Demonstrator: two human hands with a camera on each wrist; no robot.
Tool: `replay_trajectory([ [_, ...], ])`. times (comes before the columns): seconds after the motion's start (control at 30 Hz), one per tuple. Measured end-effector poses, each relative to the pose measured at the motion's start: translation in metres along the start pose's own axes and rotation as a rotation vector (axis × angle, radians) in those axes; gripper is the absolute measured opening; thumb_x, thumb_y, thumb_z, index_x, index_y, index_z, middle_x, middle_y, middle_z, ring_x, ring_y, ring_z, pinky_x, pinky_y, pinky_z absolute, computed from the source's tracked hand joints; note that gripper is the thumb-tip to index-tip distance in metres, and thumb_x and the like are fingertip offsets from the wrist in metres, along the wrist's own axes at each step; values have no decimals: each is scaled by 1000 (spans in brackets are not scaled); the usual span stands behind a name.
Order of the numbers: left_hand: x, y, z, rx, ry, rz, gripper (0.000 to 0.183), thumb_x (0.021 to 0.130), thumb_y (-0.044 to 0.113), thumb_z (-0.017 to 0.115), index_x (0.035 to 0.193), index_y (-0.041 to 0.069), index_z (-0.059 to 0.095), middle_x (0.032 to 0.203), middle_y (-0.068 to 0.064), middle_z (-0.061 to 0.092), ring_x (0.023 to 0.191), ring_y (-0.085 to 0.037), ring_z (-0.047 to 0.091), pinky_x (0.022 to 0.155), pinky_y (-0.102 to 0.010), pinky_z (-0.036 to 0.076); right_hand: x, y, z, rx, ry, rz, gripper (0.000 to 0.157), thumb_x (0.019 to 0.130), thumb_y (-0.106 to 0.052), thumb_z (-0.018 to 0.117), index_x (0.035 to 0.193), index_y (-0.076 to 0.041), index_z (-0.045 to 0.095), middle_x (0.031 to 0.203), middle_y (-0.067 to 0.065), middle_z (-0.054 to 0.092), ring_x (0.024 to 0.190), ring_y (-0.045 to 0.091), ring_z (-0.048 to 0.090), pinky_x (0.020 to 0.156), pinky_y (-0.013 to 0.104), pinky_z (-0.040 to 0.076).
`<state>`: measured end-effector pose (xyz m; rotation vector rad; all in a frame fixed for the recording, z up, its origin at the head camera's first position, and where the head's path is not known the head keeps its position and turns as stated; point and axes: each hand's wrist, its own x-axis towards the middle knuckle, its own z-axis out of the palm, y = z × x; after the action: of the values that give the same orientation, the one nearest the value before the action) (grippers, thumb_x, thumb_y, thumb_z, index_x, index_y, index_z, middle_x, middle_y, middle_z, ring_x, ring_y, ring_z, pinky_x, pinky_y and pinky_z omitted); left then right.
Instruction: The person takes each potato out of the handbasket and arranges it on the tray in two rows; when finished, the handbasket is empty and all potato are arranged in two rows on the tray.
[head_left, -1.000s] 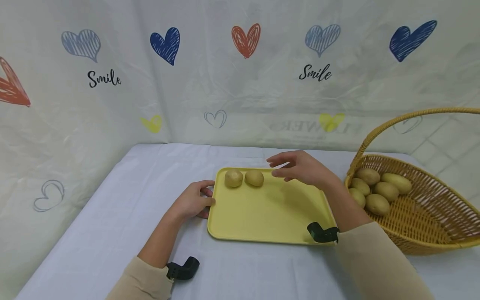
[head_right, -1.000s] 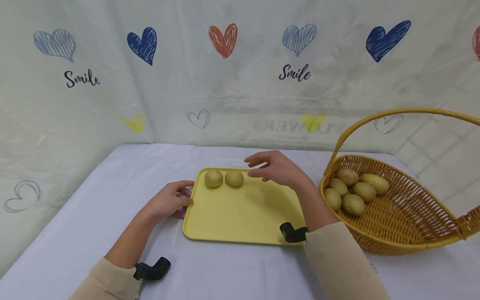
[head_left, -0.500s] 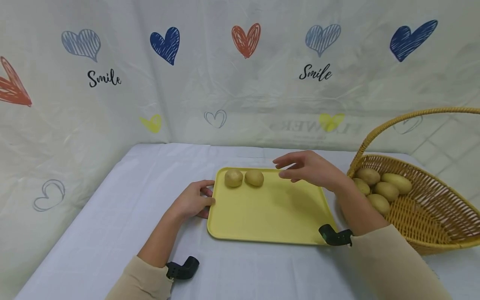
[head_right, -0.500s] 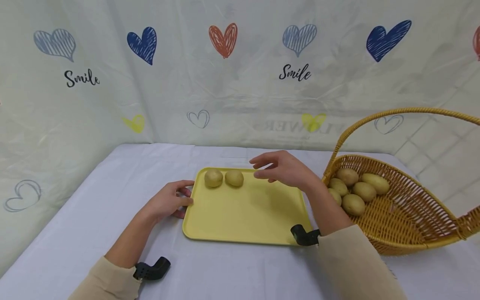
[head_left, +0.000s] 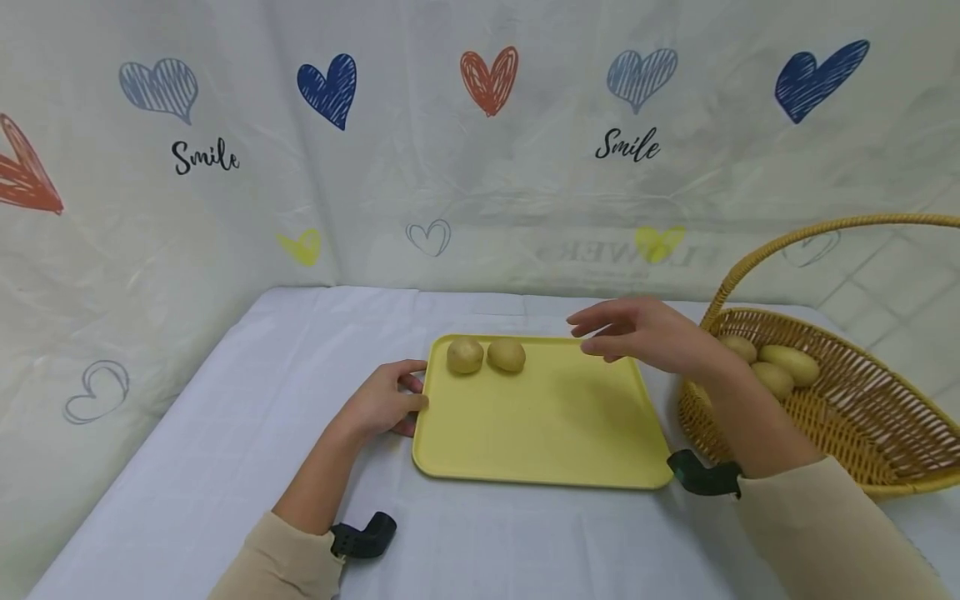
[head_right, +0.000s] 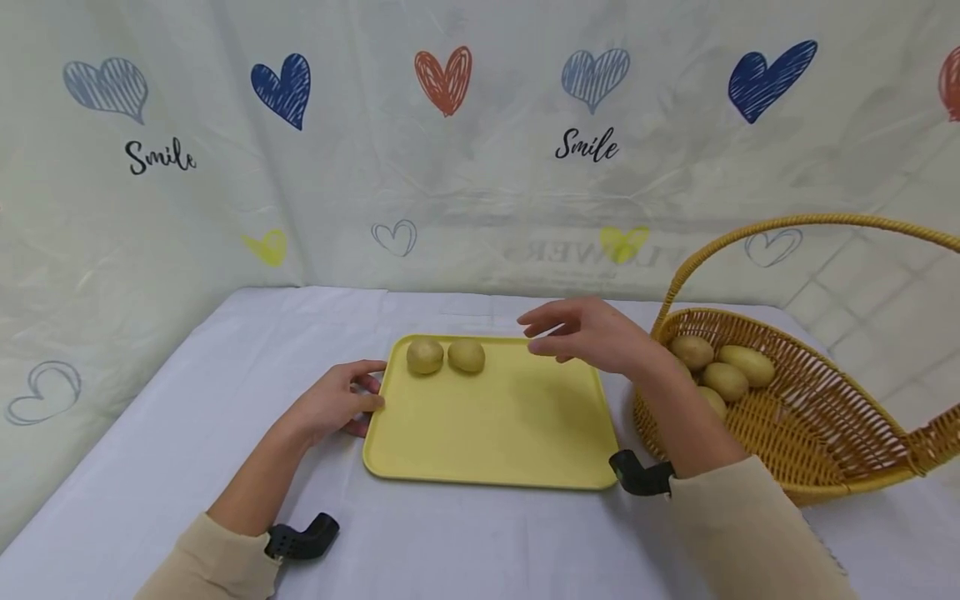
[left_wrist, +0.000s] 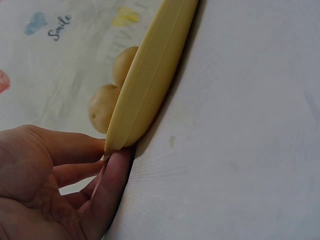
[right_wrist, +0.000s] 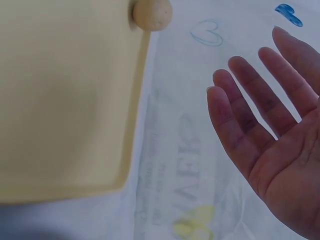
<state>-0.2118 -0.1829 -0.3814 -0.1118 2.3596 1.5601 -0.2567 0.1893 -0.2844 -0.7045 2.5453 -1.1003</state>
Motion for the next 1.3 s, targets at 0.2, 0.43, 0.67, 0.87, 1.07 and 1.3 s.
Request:
replay_trajectory([
  [0.2,0,1,0,-1,-1,-1,63,95,1,64,154,10,47,118,-12,53,76,-19,64,62,-33,63,-9,-1,-10,-17,9,-10,39,97,-34,73,133,-20,69,131,8,71,107,15,72,92,31,60],
  [0.43,-1,1,0,-2,-4,5,62,95,1,63,154,9,47,117,-12,52,73,-19,63,62,-33,63,-16,0,-21,-16,2,10,39,99,-31,71,134,-16,68,133,7,70,109,14,71,91,29,60],
  [0.67,-1,1,1,-2,-1,0,62,95,1,63,154,9,46,117,-12,53,73,-19,63,62,-33,63,-25,2,-31,-21,5,43,39,100,-31,69,136,-15,67,136,8,68,110,9,70,90,29,60],
  [0.87,-1,2,-1,21,5,-1,61,96,2,63,154,9,46,119,-13,53,73,-19,64,62,-33,63,-28,9,-35,-5,6,54,39,100,-30,70,136,-15,67,137,9,67,112,4,69,88,29,60],
  [1.07,-1,3,-1,26,10,-6,61,96,2,63,154,9,46,119,-14,53,73,-20,64,63,-33,63,-33,13,-45,-59,12,43,40,102,-30,67,138,-16,65,140,9,65,109,5,69,86,28,60],
  [1.3,-1,3,0,31,7,-4,61,96,2,63,154,9,46,118,-13,53,71,-19,64,62,-32,63,-42,20,-57,-85,35,85,39,101,-35,68,136,-19,67,136,4,68,108,5,70,87,30,61],
])
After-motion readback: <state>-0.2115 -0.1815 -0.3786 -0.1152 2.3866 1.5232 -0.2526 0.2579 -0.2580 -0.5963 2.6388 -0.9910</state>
